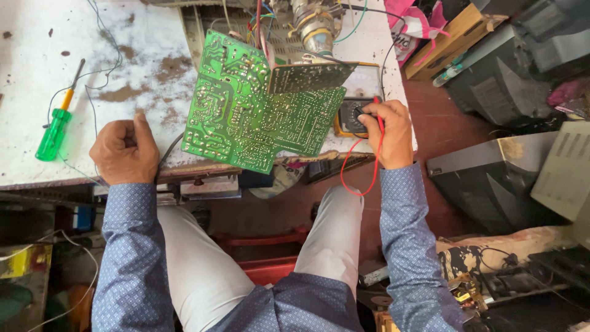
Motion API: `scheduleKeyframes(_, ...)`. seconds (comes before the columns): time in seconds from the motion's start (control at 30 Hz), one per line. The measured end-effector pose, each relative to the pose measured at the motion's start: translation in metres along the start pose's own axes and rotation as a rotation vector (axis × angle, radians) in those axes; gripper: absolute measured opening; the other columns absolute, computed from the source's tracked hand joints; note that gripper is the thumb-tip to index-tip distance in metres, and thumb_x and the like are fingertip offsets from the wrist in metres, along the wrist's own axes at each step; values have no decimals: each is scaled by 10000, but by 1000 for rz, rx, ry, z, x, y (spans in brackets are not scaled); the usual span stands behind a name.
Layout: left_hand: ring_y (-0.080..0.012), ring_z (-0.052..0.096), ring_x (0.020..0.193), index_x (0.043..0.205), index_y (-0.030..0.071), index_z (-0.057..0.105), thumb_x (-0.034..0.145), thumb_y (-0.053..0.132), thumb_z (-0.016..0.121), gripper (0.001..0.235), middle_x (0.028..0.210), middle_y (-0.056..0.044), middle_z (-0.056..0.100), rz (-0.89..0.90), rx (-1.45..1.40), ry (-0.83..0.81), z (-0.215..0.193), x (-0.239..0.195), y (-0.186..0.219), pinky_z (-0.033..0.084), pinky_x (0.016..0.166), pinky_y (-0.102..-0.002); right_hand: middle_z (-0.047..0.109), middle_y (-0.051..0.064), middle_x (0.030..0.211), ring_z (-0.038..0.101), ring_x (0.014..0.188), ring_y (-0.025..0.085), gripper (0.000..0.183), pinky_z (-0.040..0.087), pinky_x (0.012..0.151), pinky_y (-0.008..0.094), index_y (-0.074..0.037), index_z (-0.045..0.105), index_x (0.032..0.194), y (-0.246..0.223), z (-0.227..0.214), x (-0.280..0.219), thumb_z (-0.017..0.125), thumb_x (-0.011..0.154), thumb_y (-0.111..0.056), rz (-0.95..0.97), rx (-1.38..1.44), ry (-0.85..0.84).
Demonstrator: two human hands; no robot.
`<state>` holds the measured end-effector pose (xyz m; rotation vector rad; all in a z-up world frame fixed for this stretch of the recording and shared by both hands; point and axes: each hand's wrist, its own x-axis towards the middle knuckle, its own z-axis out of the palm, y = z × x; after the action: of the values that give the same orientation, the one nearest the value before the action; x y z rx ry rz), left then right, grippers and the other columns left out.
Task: The person uses a multimeter to probe various points on a green circuit board, moving the probes across different solder joints and components. The board is held and repositioned on a cluttered workbench while measurements are taken.
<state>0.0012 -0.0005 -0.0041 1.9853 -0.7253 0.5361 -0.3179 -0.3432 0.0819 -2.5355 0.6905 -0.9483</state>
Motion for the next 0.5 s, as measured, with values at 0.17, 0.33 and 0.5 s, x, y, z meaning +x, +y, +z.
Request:
scheduleKeyframes(0.17, -297, 617, 685, 817, 45, 603, 1087, 127, 782, 335, 772, -117, 621, 58, 33, 25, 3, 2, -5, 459, 634, -409, 652, 147, 989, 653, 963, 311, 141, 523, 885, 383, -26, 740, 1045, 16, 14, -3, 753, 911, 13, 2, 82, 31)
scheduleKeyframes(0.33, -286, 610, 648, 814, 47, 592, 1060, 116, 771, 312, 748, -115, 614, 73, 7, 44, 3, 4, -1, 458, 600, -403, 666, 170, 1101, 640, 1076, 347, 85, 509, 971, 421, 13, 724, 1074, -2, 12, -15, 770, 1004, 26, -116, -32, 136)
scheduleKeyframes(0.5, -251, 587, 608, 787, 43, 574, 1041, 107, 762, 323, 714, -108, 594, 38, -61, 54, 1, 8, 8, 450, 572, -376, 735, 156, 1168, 706, 1081, 310, 175, 539, 939, 408, 2, 735, 1213, -72, 27, -68, 639, 1070, 34, 0, 30, 252)
